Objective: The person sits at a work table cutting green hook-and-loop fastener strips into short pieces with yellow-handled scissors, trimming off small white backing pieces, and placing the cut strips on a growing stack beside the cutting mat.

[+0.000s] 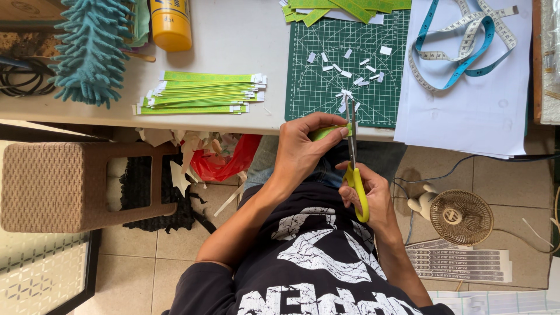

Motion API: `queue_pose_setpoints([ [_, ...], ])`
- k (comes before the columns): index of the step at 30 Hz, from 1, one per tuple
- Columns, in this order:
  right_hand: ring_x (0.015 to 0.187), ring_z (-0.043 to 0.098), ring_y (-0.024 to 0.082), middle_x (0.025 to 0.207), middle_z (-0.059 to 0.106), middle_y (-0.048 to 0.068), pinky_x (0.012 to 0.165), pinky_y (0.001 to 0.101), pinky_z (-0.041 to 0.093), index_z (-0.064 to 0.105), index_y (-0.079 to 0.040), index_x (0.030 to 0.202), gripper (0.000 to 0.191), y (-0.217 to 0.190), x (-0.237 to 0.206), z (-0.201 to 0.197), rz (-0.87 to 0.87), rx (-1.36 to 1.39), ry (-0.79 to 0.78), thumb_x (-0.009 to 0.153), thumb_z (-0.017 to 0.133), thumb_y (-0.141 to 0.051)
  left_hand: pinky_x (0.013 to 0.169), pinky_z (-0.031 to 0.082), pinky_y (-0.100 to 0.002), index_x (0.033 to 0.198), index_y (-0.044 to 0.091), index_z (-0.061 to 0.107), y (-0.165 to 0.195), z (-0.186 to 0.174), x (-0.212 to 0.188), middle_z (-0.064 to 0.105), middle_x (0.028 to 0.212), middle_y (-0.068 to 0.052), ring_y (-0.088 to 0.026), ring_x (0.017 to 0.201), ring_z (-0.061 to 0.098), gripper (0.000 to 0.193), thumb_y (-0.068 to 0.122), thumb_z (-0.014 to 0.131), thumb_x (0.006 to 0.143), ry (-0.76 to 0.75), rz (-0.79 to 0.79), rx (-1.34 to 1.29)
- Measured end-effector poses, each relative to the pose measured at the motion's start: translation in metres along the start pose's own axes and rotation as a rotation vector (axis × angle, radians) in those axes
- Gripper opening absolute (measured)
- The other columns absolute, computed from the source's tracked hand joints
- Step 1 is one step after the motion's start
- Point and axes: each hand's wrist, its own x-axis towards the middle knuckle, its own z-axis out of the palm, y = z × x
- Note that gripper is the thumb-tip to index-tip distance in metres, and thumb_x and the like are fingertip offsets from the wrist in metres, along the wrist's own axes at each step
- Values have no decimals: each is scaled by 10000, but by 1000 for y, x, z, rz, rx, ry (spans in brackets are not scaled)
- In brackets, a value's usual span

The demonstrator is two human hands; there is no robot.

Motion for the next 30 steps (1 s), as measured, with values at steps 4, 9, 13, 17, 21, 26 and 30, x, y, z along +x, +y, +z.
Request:
queue_pose_setpoints([
  [4, 563, 580, 61, 705, 604, -5, 496, 195, 462, 674, -19, 1237, 595, 1, -1, 0, 2, -14, 9, 814, 812, -414, 733, 600, -198, 1075, 29, 781, 0, 0, 0, 791, 925, -33, -50, 840, 727, 182, 124, 770, 920, -4, 11, -2],
  [9, 540, 571, 61, 686, 600, -8, 467, 192, 428, 677, -16, 1228, 594, 1, -1, -1, 13, -9, 14, 808, 810, -415, 722, 594, -196, 1079, 27, 781, 0, 1, 0, 789, 916, -34, -49, 828, 718, 184, 124, 768, 924, -1, -3, -1],
  [13, 530, 562, 59, 670, 591, -8, 463, 192, 418, 676, -15, 1233, 591, 0, -1, -1, 20, -10, 17, 812, 808, -409, 724, 594, -197, 1078, 26, 780, 0, 1, 1, 789, 918, -35, -50, 832, 720, 182, 123, 769, 924, -1, -3, 1],
  [17, 537, 561, 54, 677, 593, -15, 475, 195, 440, 671, -8, 1229, 570, 1, -1, -1, 0, 12, 11, 836, 809, -397, 733, 592, -197, 1081, 21, 778, -2, 2, 2, 788, 925, -39, -53, 846, 720, 181, 119, 764, 930, 0, 0, -8],
  [21, 499, 537, 58, 635, 577, -12, 445, 200, 400, 674, -4, 1222, 565, 2, 0, -2, 26, 5, 26, 824, 805, -384, 750, 596, -199, 1084, 13, 774, -5, 2, 3, 788, 937, -45, -59, 856, 724, 185, 117, 762, 931, -1, 5, -28],
  [26, 495, 527, 55, 628, 564, -19, 442, 203, 405, 675, 1, 1209, 549, 3, 0, -1, 22, 26, 26, 836, 804, -381, 727, 589, -197, 1084, 14, 777, -8, 2, 4, 788, 926, -45, -58, 841, 721, 193, 124, 766, 926, 6, -12, -16],
  [30, 480, 521, 56, 612, 558, -17, 428, 204, 391, 683, 1, 1197, 542, 6, 2, -2, 34, 0, 30, 830, 800, -379, 689, 574, -198, 1089, 18, 777, -12, 1, 6, 779, 904, -40, -55, 808, 701, 198, 139, 764, 932, 3, -43, -35],
])
